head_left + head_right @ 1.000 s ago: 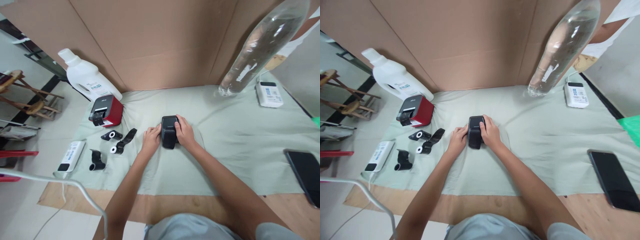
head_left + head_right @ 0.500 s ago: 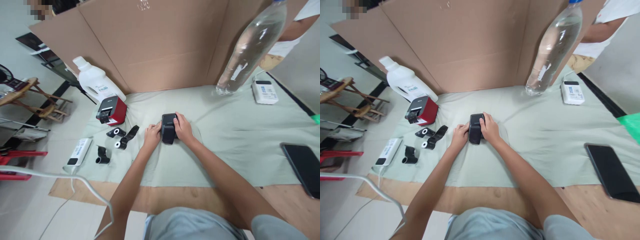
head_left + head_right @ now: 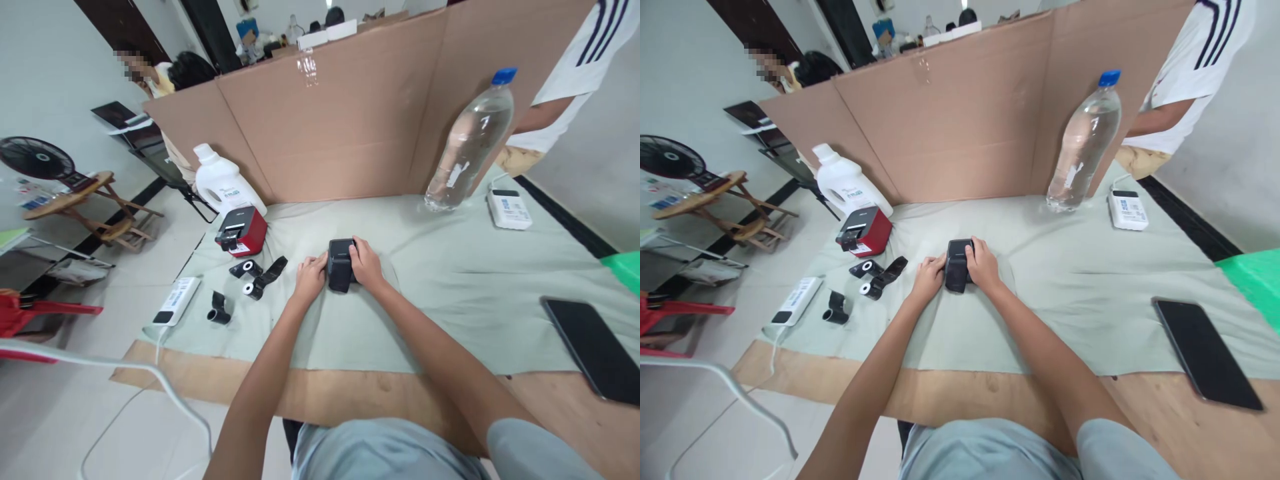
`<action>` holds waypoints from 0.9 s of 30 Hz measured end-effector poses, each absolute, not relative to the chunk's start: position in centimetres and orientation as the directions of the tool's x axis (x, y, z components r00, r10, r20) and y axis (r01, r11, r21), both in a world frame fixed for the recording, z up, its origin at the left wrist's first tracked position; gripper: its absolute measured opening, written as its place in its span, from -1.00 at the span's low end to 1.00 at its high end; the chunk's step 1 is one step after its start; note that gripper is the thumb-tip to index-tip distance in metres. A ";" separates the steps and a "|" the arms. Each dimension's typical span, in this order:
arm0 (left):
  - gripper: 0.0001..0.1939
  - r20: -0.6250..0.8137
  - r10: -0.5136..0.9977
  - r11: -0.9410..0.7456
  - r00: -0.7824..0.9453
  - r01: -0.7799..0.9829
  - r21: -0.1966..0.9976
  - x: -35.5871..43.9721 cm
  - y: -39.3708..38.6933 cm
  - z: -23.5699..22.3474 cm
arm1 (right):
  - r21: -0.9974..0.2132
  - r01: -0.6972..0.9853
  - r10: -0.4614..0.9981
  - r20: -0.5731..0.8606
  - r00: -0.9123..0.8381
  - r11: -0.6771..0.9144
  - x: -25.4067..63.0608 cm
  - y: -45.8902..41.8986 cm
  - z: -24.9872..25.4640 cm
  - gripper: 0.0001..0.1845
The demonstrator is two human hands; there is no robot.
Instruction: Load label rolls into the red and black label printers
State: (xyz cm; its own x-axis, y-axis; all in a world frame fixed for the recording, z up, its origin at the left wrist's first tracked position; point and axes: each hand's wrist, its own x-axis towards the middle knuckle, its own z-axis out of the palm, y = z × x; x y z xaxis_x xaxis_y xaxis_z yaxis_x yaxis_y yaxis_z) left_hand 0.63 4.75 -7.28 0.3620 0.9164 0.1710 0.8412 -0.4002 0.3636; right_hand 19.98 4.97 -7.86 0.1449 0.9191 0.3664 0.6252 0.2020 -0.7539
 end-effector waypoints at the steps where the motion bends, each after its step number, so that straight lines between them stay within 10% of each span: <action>1: -0.29 0.172 0.915 -0.403 0.364 0.839 0.366 0.6 4.8 -7.3 | -0.756 0.623 0.919 0.366 0.146 0.202 20.0 5.0 -7.9 -0.40; 27: -0.36 0.199 0.954 -0.287 0.223 0.494 0.821 -0.3 5.1 -8.3 | -0.846 0.507 0.928 0.309 0.210 0.167 20.6 5.2 -8.8 -0.30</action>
State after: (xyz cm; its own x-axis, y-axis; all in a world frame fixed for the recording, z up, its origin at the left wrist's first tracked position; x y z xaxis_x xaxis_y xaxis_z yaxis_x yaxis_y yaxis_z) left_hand -0.29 5.13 -8.34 0.2233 0.9542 0.1990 0.4937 -0.2868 0.8210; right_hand 20.63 5.23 -8.79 0.2100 0.9277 0.3087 0.5068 0.1667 -0.8458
